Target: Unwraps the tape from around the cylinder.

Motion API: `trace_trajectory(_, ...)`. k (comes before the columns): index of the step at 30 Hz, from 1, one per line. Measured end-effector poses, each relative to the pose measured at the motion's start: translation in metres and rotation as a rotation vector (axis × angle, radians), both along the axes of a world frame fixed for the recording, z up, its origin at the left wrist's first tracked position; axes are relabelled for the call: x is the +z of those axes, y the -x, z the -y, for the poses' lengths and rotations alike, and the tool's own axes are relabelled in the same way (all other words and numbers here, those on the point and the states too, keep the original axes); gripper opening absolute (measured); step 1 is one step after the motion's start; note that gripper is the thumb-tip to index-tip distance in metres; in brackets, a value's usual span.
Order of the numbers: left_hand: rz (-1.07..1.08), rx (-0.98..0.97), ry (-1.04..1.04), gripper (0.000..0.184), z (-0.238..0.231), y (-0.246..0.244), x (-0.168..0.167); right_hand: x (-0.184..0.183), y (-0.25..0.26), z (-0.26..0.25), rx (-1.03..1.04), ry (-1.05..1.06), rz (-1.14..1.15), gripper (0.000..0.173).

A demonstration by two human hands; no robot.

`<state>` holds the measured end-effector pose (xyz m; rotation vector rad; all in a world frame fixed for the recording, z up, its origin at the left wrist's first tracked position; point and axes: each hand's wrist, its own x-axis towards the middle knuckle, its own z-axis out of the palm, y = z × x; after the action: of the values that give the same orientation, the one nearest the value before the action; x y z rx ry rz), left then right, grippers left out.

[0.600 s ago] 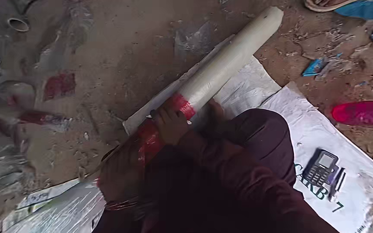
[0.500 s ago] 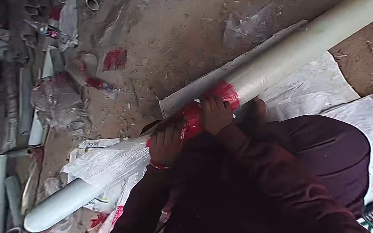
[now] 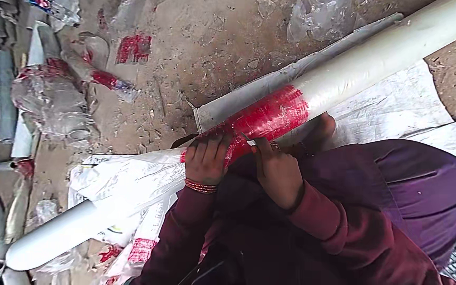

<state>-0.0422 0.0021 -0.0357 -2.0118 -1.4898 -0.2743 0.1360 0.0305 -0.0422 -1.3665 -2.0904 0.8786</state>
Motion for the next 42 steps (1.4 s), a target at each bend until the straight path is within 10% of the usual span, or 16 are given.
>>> trace_trajectory(42, 0.137, -0.213, -0.029, 0.033, 0.012, 0.005, -0.008, -0.008, 0.021, 0.024, -0.078, -0.154, 0.211, 0.015)
